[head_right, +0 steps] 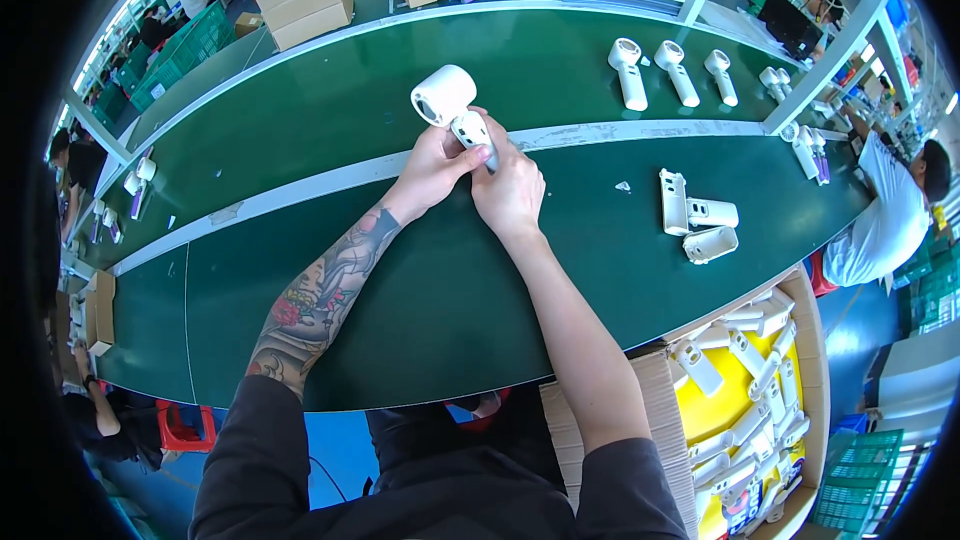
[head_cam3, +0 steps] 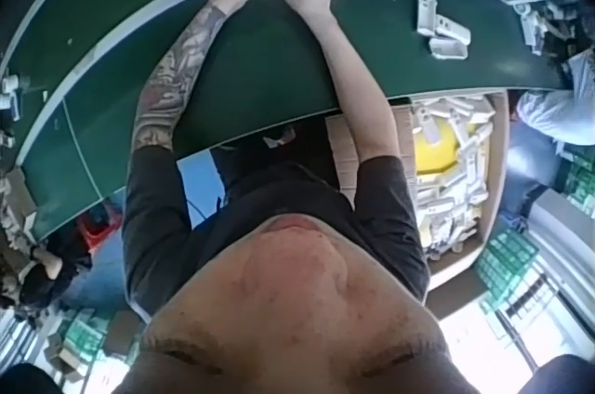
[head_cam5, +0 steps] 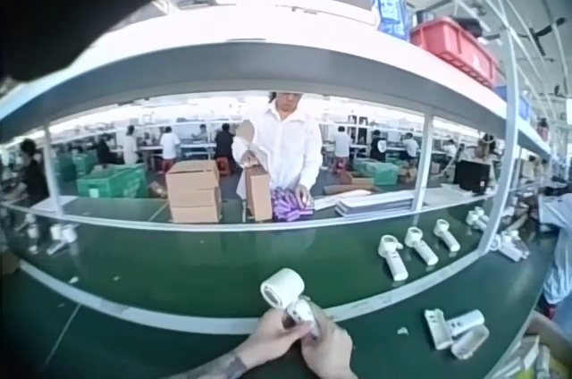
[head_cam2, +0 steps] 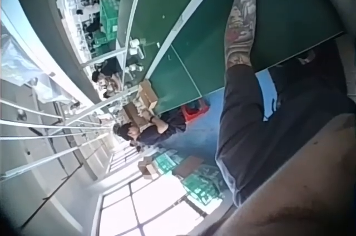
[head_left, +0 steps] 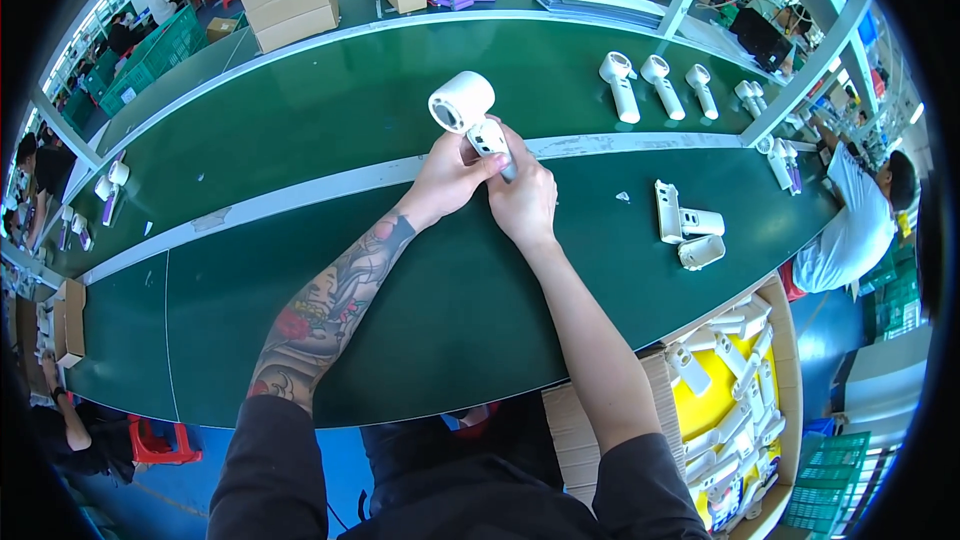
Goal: Assemble small white and purple electronic components on a production line and pack them into large cardboard boxes.
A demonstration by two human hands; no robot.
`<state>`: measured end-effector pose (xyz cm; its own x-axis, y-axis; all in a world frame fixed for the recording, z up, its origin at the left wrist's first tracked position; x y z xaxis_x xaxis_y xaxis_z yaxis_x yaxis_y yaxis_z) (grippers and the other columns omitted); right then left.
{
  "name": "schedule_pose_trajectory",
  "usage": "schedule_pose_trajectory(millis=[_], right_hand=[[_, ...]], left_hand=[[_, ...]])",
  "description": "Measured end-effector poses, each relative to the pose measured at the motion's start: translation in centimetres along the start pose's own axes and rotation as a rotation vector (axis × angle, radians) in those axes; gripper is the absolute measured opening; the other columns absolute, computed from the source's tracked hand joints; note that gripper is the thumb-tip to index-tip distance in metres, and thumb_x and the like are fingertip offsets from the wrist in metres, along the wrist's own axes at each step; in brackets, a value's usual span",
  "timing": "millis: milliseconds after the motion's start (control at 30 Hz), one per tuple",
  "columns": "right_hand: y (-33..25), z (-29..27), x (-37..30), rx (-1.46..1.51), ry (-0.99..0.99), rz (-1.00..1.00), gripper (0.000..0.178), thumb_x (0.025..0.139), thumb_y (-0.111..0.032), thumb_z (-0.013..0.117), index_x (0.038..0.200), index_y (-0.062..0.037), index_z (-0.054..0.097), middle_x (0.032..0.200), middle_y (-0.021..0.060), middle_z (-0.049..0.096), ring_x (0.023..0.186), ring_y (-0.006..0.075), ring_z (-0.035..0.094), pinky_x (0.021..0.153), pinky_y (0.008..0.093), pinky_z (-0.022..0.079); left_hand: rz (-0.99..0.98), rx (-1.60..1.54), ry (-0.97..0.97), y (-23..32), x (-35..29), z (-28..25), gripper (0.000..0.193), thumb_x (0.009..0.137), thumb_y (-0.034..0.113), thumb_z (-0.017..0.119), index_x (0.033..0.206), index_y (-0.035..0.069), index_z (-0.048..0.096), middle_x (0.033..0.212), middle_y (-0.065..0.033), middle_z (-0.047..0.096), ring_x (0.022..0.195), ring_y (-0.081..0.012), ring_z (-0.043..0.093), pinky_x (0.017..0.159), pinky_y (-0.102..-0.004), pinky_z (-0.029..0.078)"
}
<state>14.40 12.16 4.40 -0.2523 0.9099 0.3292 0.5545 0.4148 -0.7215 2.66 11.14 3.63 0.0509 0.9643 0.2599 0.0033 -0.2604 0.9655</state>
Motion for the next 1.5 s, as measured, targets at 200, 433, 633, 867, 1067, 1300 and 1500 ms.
schedule_pose_trajectory(millis=[200, 433, 633, 867, 1067, 1300, 1500], right_hand=[[0.5, -0.6, 0.1, 0.127, 0.111, -0.134, 0.045, 0.09, -0.008, 0.066, 0.134, -0.0029, 0.057, 0.113, 0.0135, 0.072, 0.087, 0.0247, 0.07, 0.075, 0.0341, 0.056], [1.7, 1.3, 0.3, 1.26, -0.396, 0.273, 0.041, 0.097, -0.02, 0.062, 0.129, 0.0057, 0.056, 0.111, 0.0163, 0.07, 0.077, 0.0163, 0.065, 0.066, 0.0257, 0.051], [5.2, 1.5, 0.7, 1.223, -0.266, 0.395, 0.045, 0.098, -0.02, 0.062, 0.13, 0.011, 0.052, 0.114, 0.0172, 0.068, 0.08, 0.0136, 0.062, 0.069, 0.0229, 0.05], [5.0, -8.8, 0.7, 0.252, 0.071, 0.025, 0.025, 0.093, -0.006, 0.06, 0.115, -0.003, 0.071, 0.106, 0.0104, 0.073, 0.085, 0.0198, 0.069, 0.079, 0.03, 0.054], [17.5, -32.0, -6.6, -0.082, 0.592, 0.231, 0.023, 0.091, -0.006, 0.056, 0.105, -0.0048, 0.074, 0.093, 0.0071, 0.076, 0.08, 0.0189, 0.069, 0.075, 0.0281, 0.054], [36.3, -38.6, -15.1, -0.577, 0.399, 0.671, 0.028, 0.099, -0.022, 0.051, 0.108, -0.0116, 0.076, 0.103, 0.0066, 0.075, 0.088, 0.0264, 0.069, 0.084, 0.0352, 0.055], [34.1, -33.4, -11.3, -0.728, 0.027, 0.664, 0.03, 0.102, -0.028, 0.05, 0.114, -0.0142, 0.073, 0.115, 0.0069, 0.07, 0.105, 0.0272, 0.064, 0.094, 0.0356, 0.053]], left_hand=[[0.077, -0.008, 0.054, -0.3, 0.1, -0.1, 0.033, 0.098, 0.009, 0.06, 0.128, -0.004, 0.053, 0.115, -0.0153, 0.064, 0.102, -0.022, 0.065, 0.094, -0.0341, 0.053], [-0.02, -0.201, 0.289, -1.4, -0.2, -3.4, 0.024, 0.103, 0.016, 0.052, 0.116, -0.002, 0.061, 0.107, -0.0127, 0.067, 0.092, -0.0179, 0.064, 0.086, -0.0301, 0.053], [0.054, 0.102, 0.341, -2.1, 0.9, -3.0, 0.021, 0.103, 0.017, 0.052, 0.109, 0.001, 0.065, 0.099, -0.0096, 0.069, 0.084, -0.0158, 0.064, 0.081, -0.028, 0.052], [-0.029, 0.142, 0.31, -2.8, 1.1, -6.2, 0.019, 0.101, 0.012, 0.053, 0.107, -0.001, 0.065, 0.097, -0.0095, 0.069, 0.086, -0.0167, 0.063, 0.084, -0.0274, 0.051], [-0.062, 0.213, 0.241, -2.6, 1.9, -6.0, 0.019, 0.101, 0.013, 0.053, 0.106, 0.0, 0.065, 0.094, -0.0082, 0.067, 0.086, -0.0158, 0.061, 0.084, -0.027, 0.049], [-0.073, 0.317, 0.17, -3.2, 3.0, -6.9, 0.021, 0.103, 0.014, 0.05, 0.108, 0.0, 0.064, 0.095, -0.0068, 0.065, 0.086, -0.0144, 0.059, 0.083, -0.0267, 0.048], [-0.077, 0.348, 0.165, -2.8, 2.9, -8.6, 0.02, 0.104, 0.014, 0.049, 0.107, 0.001, 0.064, 0.094, -0.0057, 0.064, 0.085, -0.0135, 0.058, 0.083, -0.0263, 0.047]])
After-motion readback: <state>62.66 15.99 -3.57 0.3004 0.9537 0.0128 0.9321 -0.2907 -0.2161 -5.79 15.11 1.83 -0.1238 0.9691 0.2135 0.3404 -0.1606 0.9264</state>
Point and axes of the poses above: each hand's wrist, its own x-axis towards the middle knuckle, its own z-axis out of the palm, y = z × x, the point moved 8 cm from there along x, towards the middle knuckle
